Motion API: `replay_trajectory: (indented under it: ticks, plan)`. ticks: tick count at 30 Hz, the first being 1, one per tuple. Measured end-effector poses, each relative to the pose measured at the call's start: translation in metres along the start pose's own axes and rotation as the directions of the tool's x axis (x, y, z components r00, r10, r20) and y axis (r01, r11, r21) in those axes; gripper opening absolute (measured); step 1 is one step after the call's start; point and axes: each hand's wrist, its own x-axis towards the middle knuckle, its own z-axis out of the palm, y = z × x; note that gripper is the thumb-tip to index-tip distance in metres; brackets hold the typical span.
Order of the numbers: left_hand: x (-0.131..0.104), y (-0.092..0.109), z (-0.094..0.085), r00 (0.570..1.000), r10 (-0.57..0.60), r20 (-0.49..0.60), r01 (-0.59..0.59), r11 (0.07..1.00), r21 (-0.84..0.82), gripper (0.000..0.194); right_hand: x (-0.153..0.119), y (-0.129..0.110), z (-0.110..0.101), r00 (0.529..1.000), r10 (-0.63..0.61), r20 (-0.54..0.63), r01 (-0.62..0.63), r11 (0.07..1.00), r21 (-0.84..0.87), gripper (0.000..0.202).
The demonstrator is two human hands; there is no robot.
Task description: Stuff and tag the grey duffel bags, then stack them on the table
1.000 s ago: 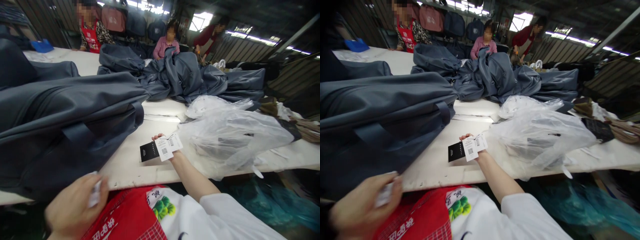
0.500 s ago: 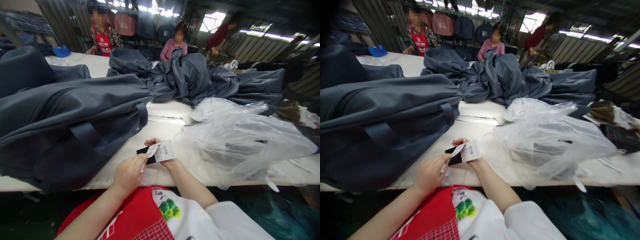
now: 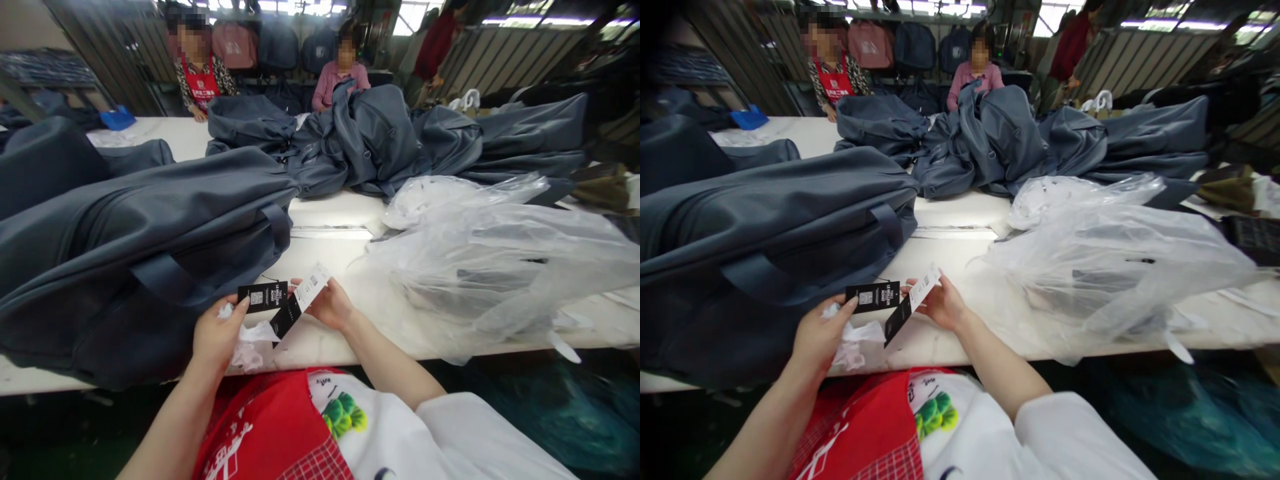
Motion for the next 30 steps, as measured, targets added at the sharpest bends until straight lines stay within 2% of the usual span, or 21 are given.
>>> replay_trajectory:
  ticks: [2, 5, 8, 10, 11, 13, 15, 16, 18, 20, 23, 26, 28, 30]
  plan:
    - [0.001, -0.002, 0.000, 1.000, 0.009, -0.003, -0.009, 1.000, 0.009, 0.045, -0.006, -0.001, 0.000, 1.000, -0.024, -0.008, 0.025, 0.999, 0.030, 0.083]
    - [0.000, -0.003, 0.003, 1.000, 0.003, 0.017, -0.004, 0.999, 0.032, 0.045, -0.010, 0.005, 0.002, 0.993, -0.119, -0.024, 0.119, 0.993, 0.008, 0.083]
    - [-0.005, -0.003, 0.009, 0.997, -0.006, 0.073, 0.005, 1.000, 0.022, 0.044, -0.008, 0.020, 0.005, 0.969, -0.244, 0.026, 0.246, 0.966, -0.078, 0.088]
    - [-0.008, -0.001, 0.013, 0.993, -0.028, 0.118, 0.034, 0.998, -0.056, 0.043, -0.005, 0.029, 0.007, 0.950, -0.310, 0.030, 0.310, 0.935, -0.173, 0.096]
    - [-0.009, 0.000, 0.013, 0.990, -0.037, 0.137, 0.052, 0.993, -0.108, 0.042, -0.004, 0.032, 0.008, 0.943, -0.334, 0.004, 0.325, 0.915, -0.240, 0.091]
    - [-0.010, 0.003, 0.010, 0.989, -0.023, 0.146, 0.047, 0.985, -0.164, 0.041, -0.003, 0.032, 0.009, 0.915, -0.394, -0.084, 0.333, 0.857, -0.393, 0.063]
    - [-0.007, 0.008, 0.000, 0.996, 0.057, 0.071, -0.052, 0.996, -0.071, 0.038, -0.006, 0.022, 0.010, 0.884, -0.448, -0.133, 0.317, 0.784, -0.533, 0.038]
    - [-0.006, 0.011, -0.007, 0.992, 0.128, 0.016, -0.129, 0.992, 0.017, 0.035, -0.007, 0.015, 0.010, 0.876, -0.463, -0.131, 0.309, 0.750, -0.584, 0.034]
    - [-0.002, 0.019, -0.023, 0.955, 0.295, -0.019, -0.289, 0.945, 0.153, 0.027, -0.011, -0.002, 0.008, 0.888, -0.447, -0.107, 0.283, 0.716, -0.638, 0.034]
    - [-0.001, 0.030, -0.038, 0.902, 0.427, 0.061, -0.431, 0.890, 0.146, 0.017, -0.014, -0.018, 0.007, 0.916, -0.387, -0.101, 0.236, 0.726, -0.646, 0.034]
    - [-0.005, 0.043, -0.051, 0.831, 0.538, 0.140, -0.554, 0.824, 0.117, 0.009, -0.016, -0.034, 0.006, 0.953, -0.293, -0.082, 0.181, 0.760, -0.625, 0.031]
    - [-0.015, 0.047, -0.048, 0.757, 0.645, 0.105, -0.649, 0.722, 0.242, 0.008, -0.015, -0.037, 0.009, 0.972, -0.228, -0.062, 0.166, 0.843, -0.511, 0.029]
    - [-0.023, 0.045, -0.039, 0.705, 0.707, 0.058, -0.674, 0.642, 0.365, 0.011, -0.012, -0.031, 0.014, 0.984, -0.169, -0.060, 0.137, 0.924, -0.356, 0.028]
    - [-0.031, 0.041, -0.026, 0.693, 0.721, 0.005, -0.627, 0.599, 0.498, 0.016, -0.009, -0.019, 0.022, 0.997, -0.065, -0.035, 0.058, 0.983, -0.173, 0.029]
